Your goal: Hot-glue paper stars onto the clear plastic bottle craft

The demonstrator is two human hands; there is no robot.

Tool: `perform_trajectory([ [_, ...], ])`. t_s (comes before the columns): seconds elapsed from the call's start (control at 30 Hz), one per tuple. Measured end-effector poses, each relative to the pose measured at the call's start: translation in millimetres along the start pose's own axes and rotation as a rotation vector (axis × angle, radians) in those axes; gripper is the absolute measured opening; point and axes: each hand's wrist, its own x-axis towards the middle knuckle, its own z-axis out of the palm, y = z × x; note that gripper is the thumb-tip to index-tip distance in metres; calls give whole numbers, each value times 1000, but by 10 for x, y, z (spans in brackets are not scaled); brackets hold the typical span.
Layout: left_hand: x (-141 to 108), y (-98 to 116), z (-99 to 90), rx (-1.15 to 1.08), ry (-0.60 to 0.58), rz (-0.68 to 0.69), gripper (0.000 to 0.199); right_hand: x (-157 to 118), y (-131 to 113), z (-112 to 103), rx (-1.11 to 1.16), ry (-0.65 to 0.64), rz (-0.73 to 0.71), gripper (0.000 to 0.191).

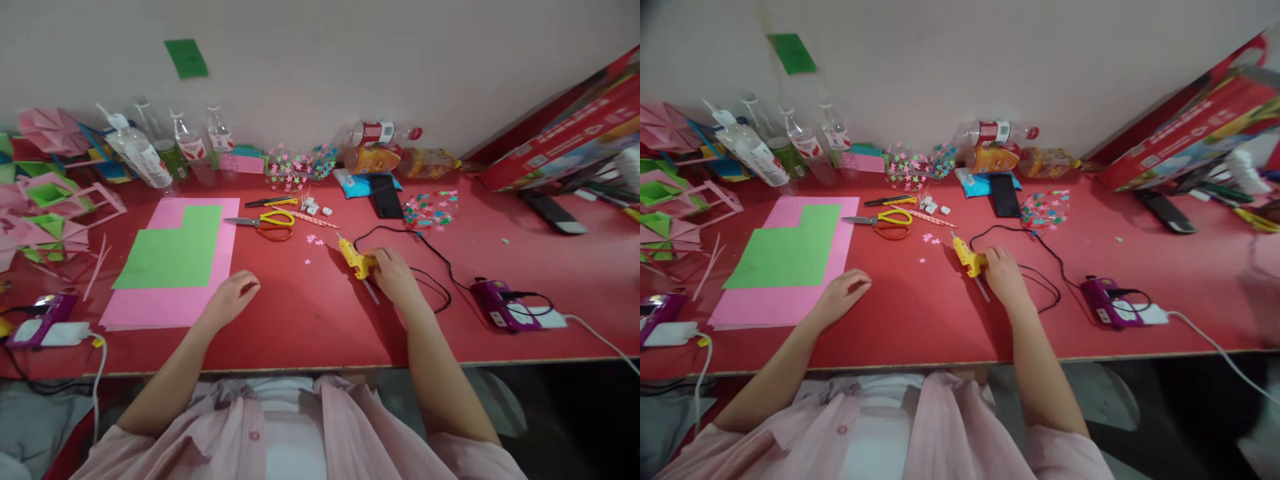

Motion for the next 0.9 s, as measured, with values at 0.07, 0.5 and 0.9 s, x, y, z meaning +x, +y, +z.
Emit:
perform_trajectory([
  [0.07, -14, -20, -23, 22, 21, 11, 19, 21, 67, 47, 5, -10, 0, 35],
  [0.5, -12, -232, -273, 612, 369, -500, 50, 207, -436, -135, 109, 231, -45, 31],
  [0.9, -17, -98, -396, 849, 120, -544, 46, 668, -1706, 293, 165, -201, -370, 34],
])
